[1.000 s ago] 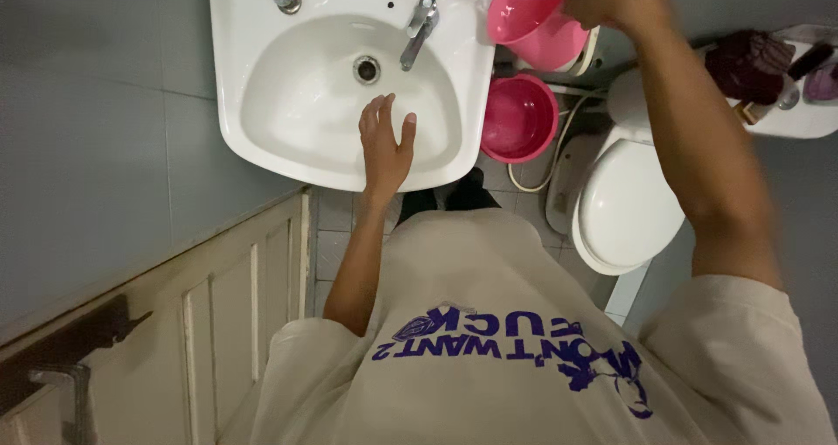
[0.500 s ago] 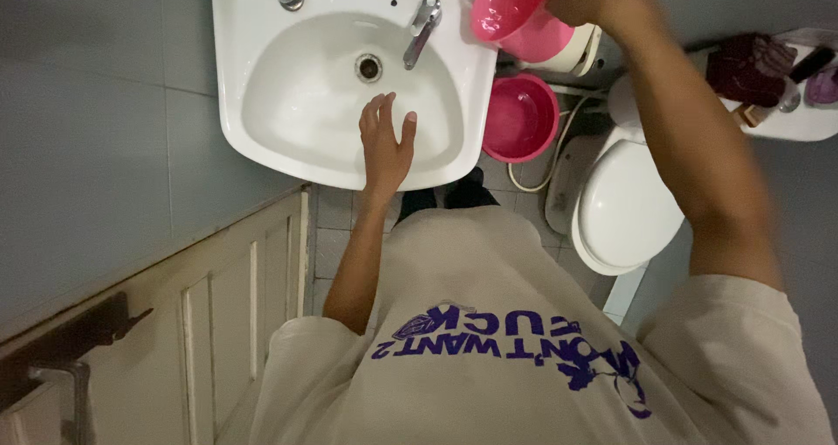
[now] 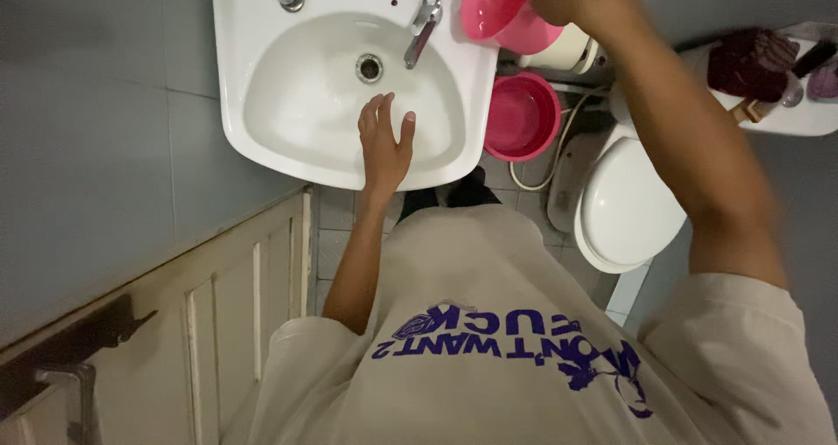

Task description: The person uses a pink ladle to scoop water from a red bucket and pours it over their hands into a sink to wash them.

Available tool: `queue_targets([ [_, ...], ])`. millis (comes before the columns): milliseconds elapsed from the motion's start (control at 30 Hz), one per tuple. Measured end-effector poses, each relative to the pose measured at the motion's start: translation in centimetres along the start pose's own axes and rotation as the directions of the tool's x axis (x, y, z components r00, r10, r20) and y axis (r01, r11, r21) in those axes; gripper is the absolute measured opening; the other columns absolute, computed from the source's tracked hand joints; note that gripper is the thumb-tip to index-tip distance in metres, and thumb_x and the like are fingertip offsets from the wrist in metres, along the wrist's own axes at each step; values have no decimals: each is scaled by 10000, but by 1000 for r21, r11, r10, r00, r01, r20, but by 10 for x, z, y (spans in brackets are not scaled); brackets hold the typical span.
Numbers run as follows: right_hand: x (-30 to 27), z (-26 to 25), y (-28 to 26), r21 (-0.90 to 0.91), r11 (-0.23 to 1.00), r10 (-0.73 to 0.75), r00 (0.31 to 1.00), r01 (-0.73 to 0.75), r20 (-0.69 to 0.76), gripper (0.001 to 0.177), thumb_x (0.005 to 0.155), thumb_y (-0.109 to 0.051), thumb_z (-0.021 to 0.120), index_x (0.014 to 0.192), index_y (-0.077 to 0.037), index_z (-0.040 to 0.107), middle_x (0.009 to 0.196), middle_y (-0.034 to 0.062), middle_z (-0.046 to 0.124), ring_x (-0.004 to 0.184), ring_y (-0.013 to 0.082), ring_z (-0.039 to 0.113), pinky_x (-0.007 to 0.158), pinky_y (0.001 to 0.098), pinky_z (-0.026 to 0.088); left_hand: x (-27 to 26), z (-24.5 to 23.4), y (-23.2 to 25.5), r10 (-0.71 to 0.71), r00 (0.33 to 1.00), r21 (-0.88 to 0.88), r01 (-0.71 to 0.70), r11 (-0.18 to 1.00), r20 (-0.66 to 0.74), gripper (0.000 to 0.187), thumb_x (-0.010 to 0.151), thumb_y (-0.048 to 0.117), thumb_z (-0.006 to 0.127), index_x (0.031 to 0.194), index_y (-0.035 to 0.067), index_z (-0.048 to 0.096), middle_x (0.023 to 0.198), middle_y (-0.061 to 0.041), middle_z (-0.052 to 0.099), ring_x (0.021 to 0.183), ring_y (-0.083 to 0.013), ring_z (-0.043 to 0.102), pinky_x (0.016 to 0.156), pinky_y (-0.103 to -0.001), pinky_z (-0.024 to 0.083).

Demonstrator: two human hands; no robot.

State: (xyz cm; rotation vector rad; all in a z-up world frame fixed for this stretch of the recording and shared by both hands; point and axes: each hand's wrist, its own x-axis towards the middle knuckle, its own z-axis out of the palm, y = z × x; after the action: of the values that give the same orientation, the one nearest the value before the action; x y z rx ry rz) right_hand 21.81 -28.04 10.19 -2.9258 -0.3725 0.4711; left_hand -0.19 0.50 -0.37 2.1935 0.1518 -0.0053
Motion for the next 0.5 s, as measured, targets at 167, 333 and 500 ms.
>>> queue_targets([
  [167,9,6,-8,-10,1000,27,999,-27,28,256,906,-211,729,1137,-107,769,925,218,727,836,375,717,711,516,560,2,-2,-1,-1,1000,-13,1,1000,17,581,1095,397,515,1495,-21,454,1538,-298,357,1464,-450,296,1155,-577,311],
  [333,11,7,-13,90,993,77,997,-80,27,266,902,-221,713,1149,-132,757,918,202,726,845,357,709,704,514,551,-2,-6,0,4,1000,-9,-4,1000,-3,573,1088,419,515,1481,3,480,1533,-252,404,1460,-417,346,1180,-561,351],
  [500,18,13,-14,5,1000,27,999,-27,28,255,923,-210,706,1140,-90,766,905,228,727,826,370,723,721,512,561,-3,-6,-4,21,1000,2,-21,1000,-7,562,1098,400,525,1483,-6,477,1530,-260,393,1457,-428,334,1181,-573,328],
])
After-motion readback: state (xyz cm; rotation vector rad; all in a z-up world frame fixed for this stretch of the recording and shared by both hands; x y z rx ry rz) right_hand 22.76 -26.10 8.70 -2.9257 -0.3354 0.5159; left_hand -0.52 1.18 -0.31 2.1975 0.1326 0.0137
